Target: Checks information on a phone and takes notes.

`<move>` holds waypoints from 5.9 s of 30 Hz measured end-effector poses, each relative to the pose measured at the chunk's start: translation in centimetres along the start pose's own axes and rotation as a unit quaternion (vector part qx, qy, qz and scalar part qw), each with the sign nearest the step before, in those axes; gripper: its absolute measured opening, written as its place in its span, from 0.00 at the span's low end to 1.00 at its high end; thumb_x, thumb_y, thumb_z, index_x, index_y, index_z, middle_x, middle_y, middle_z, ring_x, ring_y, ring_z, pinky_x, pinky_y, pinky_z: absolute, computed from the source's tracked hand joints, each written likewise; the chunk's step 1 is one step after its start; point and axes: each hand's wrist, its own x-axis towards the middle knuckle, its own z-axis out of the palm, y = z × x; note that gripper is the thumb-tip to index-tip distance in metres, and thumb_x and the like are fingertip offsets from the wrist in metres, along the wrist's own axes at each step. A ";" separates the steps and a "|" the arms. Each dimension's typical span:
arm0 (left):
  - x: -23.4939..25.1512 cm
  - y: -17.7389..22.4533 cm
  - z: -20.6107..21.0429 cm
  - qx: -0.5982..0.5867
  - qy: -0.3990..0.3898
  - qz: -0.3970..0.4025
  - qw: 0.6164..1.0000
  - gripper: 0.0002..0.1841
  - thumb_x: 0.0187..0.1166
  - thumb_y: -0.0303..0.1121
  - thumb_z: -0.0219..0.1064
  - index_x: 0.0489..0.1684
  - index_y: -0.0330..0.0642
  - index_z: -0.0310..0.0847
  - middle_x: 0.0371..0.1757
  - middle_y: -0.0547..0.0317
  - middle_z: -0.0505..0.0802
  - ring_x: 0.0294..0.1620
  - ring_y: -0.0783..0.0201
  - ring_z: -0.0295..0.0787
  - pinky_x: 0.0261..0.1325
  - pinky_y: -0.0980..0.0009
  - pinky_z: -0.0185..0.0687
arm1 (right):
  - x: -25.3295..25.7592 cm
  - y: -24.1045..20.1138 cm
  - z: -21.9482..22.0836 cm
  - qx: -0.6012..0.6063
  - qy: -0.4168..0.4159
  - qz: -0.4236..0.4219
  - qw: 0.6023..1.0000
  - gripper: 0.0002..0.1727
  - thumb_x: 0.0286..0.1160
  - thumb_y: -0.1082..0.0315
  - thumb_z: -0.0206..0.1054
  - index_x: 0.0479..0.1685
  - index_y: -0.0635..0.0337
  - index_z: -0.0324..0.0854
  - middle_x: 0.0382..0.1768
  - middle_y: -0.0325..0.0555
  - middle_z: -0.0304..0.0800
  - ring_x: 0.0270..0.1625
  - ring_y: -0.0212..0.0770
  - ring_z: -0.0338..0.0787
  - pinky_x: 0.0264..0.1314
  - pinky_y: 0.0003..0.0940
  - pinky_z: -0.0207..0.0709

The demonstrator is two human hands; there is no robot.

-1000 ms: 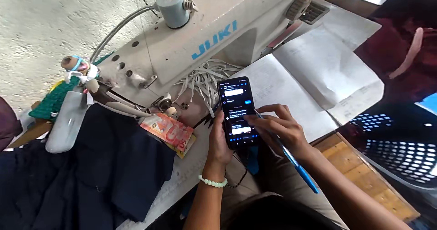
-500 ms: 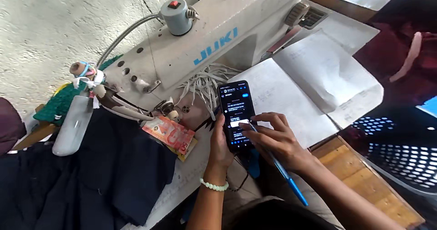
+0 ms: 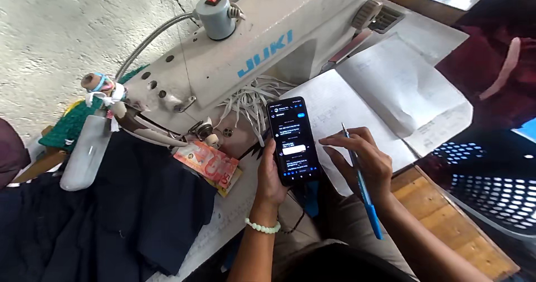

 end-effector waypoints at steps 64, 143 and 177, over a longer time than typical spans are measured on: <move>-0.1 -0.1 0.4 0.051 0.018 0.059 0.997 0.25 0.94 0.42 0.31 0.73 0.37 0.66 0.54 0.52 0.92 0.55 0.64 0.92 0.58 0.66 0.89 | 1.6 -0.1 2.0 -0.101 -0.046 -0.022 0.994 0.13 0.74 0.57 0.73 0.50 0.53 0.91 0.45 0.36 0.98 0.60 0.42 0.86 0.68 0.42 0.64; -0.2 0.1 0.6 0.057 0.042 0.017 0.997 0.25 0.94 0.43 0.30 0.70 0.41 0.69 0.50 0.52 0.93 0.51 0.62 0.94 0.53 0.64 0.91 | 0.4 -0.1 1.6 -0.124 -0.049 -0.074 0.988 0.07 0.85 0.64 0.63 0.41 0.55 0.83 0.53 0.43 0.98 0.69 0.46 0.85 0.73 0.41 0.65; -0.3 0.2 1.1 0.085 0.076 0.019 0.993 0.26 0.96 0.44 0.32 0.69 0.39 0.72 0.49 0.50 0.93 0.49 0.62 0.94 0.52 0.63 0.91 | 0.5 -0.8 0.2 -0.060 -0.061 -0.137 0.987 0.05 0.86 0.63 0.61 0.42 0.52 0.75 0.48 0.41 0.97 0.62 0.42 0.86 0.72 0.36 0.65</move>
